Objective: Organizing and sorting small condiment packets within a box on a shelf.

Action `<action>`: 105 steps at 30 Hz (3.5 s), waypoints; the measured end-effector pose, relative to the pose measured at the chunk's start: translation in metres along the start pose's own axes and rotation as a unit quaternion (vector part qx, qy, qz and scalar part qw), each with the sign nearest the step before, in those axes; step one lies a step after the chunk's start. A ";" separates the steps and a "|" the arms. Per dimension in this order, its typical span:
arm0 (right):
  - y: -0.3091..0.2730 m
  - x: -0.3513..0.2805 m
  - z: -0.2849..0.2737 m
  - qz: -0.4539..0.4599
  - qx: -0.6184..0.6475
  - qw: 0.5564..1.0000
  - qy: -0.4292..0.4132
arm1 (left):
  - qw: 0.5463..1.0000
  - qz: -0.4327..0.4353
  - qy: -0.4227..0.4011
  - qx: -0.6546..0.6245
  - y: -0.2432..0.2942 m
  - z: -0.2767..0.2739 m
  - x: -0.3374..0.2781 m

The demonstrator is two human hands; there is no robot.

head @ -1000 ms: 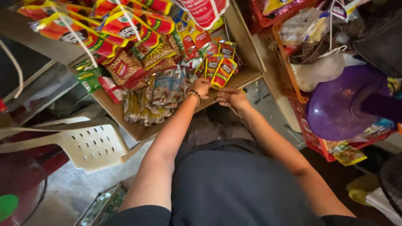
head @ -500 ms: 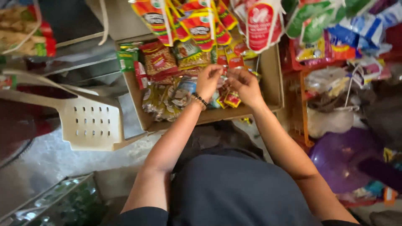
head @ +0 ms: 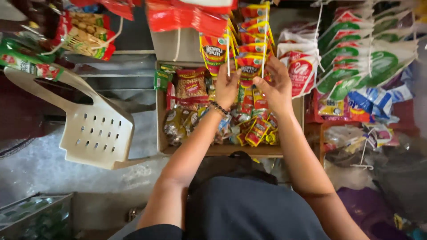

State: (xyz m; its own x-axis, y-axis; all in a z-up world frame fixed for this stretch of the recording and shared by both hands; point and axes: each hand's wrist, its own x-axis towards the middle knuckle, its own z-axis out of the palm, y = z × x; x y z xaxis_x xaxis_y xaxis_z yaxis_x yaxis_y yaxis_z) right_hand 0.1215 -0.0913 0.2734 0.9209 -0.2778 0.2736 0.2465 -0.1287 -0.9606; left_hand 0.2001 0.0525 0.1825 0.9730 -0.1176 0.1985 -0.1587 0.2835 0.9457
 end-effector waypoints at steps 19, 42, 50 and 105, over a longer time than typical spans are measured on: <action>-0.017 -0.018 -0.006 0.132 0.038 0.990 0.015 | 0.992 0.016 -0.019 0.121 0.072 -0.002 -0.044; 0.106 -0.257 -0.020 0.511 0.185 0.838 0.049 | 0.927 -0.192 -0.244 0.213 -0.107 -0.001 -0.160; 0.164 -0.309 -0.038 0.534 0.352 0.736 0.221 | 0.826 -0.276 -0.407 0.276 -0.171 0.023 -0.225; 0.022 -0.010 0.004 0.082 -0.184 0.979 0.024 | 0.963 -0.073 -0.170 0.198 -0.052 0.004 -0.020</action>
State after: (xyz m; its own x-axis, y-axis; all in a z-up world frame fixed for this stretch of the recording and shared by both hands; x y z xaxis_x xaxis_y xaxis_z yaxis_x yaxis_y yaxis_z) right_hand 0.1188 -0.0872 0.2495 0.9215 -0.3665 0.1285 -0.0366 -0.4112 -0.9108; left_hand 0.1882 0.0366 0.1299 0.8897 -0.4520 0.0643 -0.1403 -0.1368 0.9806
